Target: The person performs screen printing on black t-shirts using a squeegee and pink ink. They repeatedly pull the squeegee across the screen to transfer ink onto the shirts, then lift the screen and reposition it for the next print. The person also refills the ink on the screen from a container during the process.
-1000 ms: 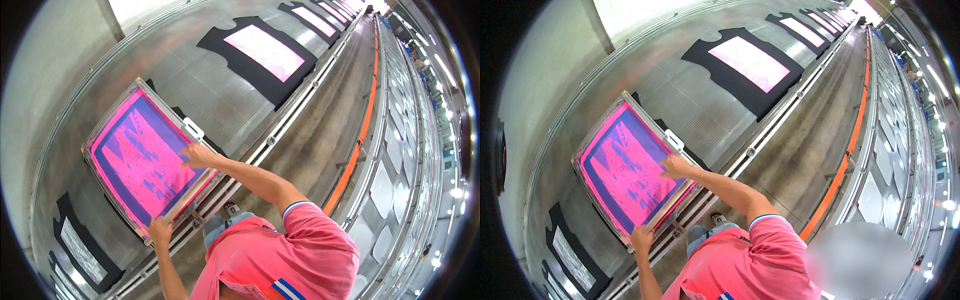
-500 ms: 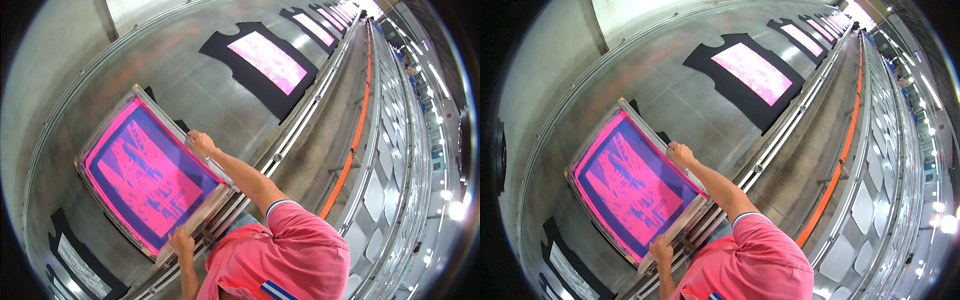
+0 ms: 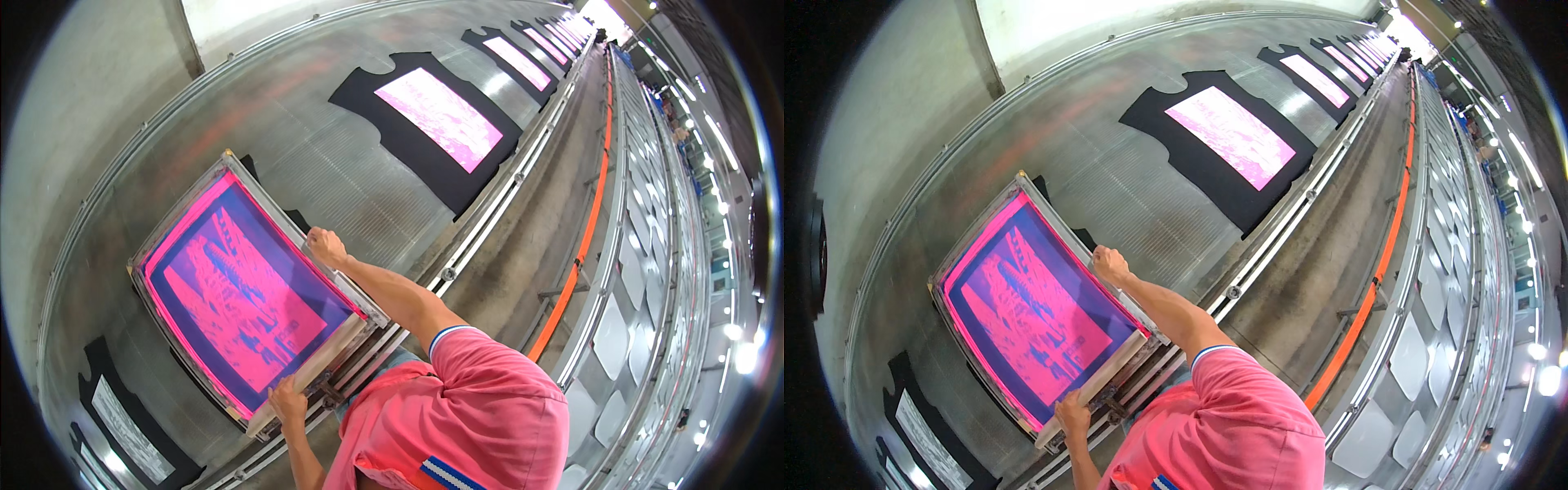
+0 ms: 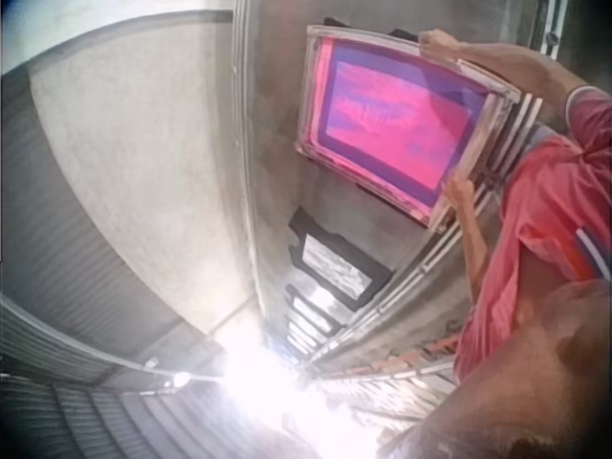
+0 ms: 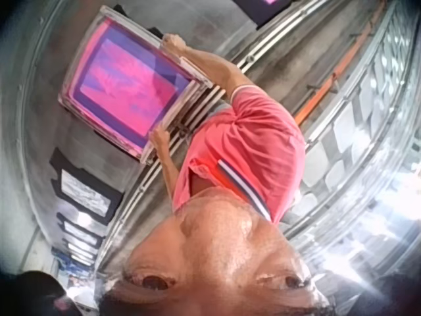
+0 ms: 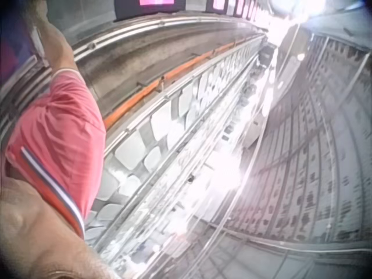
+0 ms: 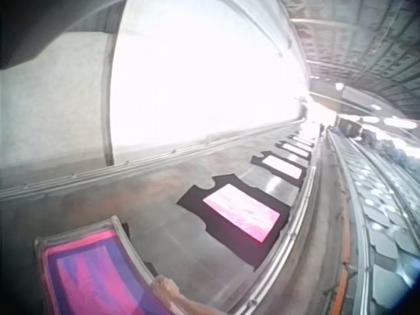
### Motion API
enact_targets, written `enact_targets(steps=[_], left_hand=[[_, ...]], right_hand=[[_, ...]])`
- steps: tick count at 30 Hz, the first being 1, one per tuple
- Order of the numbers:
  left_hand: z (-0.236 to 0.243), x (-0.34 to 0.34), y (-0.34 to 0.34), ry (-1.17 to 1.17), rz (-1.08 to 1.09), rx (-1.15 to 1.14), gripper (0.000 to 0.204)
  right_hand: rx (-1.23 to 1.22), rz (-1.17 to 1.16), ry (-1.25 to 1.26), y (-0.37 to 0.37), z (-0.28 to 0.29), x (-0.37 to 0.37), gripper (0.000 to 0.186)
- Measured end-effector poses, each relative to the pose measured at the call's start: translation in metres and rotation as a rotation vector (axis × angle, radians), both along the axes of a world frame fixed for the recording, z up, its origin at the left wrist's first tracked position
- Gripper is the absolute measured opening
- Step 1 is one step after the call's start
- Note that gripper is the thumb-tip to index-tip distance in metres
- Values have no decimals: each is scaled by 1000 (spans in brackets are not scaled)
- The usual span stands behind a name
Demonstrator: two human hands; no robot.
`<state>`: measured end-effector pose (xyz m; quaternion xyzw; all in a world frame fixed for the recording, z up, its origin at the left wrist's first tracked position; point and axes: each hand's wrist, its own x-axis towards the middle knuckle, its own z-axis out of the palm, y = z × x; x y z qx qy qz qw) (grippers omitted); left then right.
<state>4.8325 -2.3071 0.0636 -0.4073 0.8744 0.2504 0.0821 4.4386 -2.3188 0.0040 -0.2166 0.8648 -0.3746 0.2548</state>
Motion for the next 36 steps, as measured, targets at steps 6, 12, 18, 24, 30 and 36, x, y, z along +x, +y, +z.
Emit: enact_targets(steps=[6,12,18,24,30,36], left_hand=[[0,1,1,3,-18,-11,44],[5,-1,-1,-9,-10,-9,45],[2,2,0,58,10,-51,44],[-16,18,9,60,30,-64,36],[-36,-28,-93,-347,-182,273,28],[-126,-47,-184,-375,-914,781,18]], right_hand=[[11,-13,17,3,1,1,26],[-3,-12,53,3,3,1,27],[-21,-5,68,1,6,-2,27],[16,10,42,0,20,1,28],[43,3,49,2,23,-2,30],[-14,-9,79,-2,26,8,30]])
